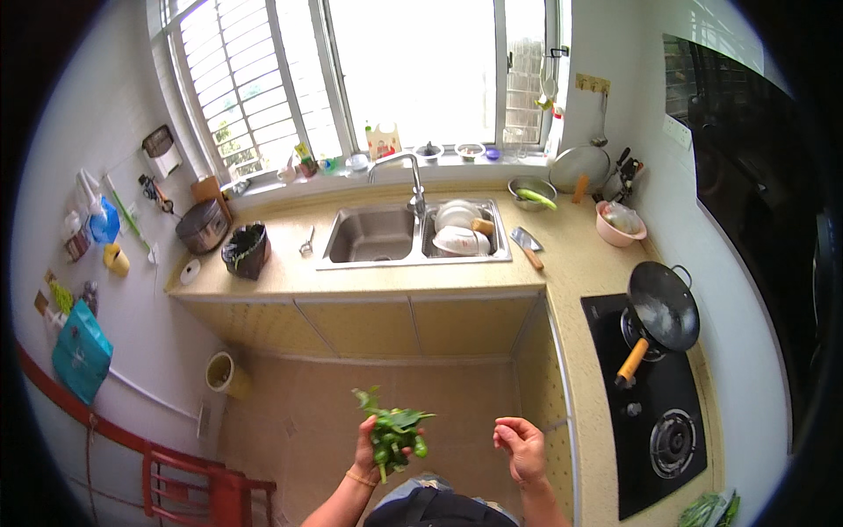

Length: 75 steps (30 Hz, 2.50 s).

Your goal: The person peels a long green vegetable over a trash bin using a peeler, then washes it under running water. They then handle green chili peppers, removing stems and placing them into a bowl.

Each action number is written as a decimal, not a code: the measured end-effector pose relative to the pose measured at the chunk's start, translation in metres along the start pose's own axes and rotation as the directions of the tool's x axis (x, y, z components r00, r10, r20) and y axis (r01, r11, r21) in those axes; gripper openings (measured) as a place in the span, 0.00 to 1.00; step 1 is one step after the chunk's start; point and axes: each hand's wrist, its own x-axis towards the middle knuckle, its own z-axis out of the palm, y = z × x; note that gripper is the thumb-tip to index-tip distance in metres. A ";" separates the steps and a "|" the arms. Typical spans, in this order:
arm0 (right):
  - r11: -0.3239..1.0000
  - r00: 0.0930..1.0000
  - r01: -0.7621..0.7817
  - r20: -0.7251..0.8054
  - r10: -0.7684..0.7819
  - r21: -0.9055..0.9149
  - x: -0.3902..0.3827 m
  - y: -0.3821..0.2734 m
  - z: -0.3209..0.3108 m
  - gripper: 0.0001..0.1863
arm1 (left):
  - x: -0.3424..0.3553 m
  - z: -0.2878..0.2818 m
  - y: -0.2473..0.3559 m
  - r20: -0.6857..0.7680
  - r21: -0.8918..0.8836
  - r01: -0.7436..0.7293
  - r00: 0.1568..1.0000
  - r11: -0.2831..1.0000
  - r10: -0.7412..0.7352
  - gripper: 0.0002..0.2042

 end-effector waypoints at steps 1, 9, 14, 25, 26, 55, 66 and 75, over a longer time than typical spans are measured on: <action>1.000 0.999 0.007 0.034 -0.008 0.011 0.018 0.000 0.017 0.06 | -0.001 -0.001 0.021 0.000 0.006 -0.065 0.998 0.998 0.065 0.26; 0.997 0.996 -0.069 0.065 0.066 0.041 0.169 0.005 0.084 0.03 | 0.034 -0.038 0.128 -0.074 -0.106 -0.339 0.940 0.935 0.333 0.24; 0.998 0.998 0.012 0.067 -0.017 0.064 0.288 -0.006 0.096 0.03 | 0.099 -0.039 0.166 -0.038 -0.197 -0.384 0.922 0.902 0.384 0.25; 0.984 0.913 -0.140 0.369 0.171 -0.110 0.563 0.035 0.227 0.07 | 0.205 0.002 0.262 -0.209 0.030 -0.646 0.742 0.763 0.637 0.25; 0.979 0.916 -0.175 0.348 0.199 -0.099 0.580 0.040 0.243 0.07 | 0.210 -0.003 0.265 -0.232 0.006 -0.654 0.735 0.756 0.637 0.24; 0.197 0.864 0.388 0.281 -0.417 -0.900 0.760 0.110 0.307 0.15 | 0.711 -0.224 0.432 -0.666 0.249 0.433 0.726 0.866 -0.172 0.17; 0.562 0.888 0.079 -0.198 -0.415 -0.823 0.682 0.120 0.271 0.03 | 0.717 -0.208 0.427 -0.541 0.273 0.515 0.781 0.813 -0.313 0.12; 0.969 0.974 -0.197 0.082 0.210 -0.149 0.707 0.111 0.298 0.10 | 0.720 -0.191 0.441 -0.349 0.140 0.476 0.844 0.868 -0.407 0.17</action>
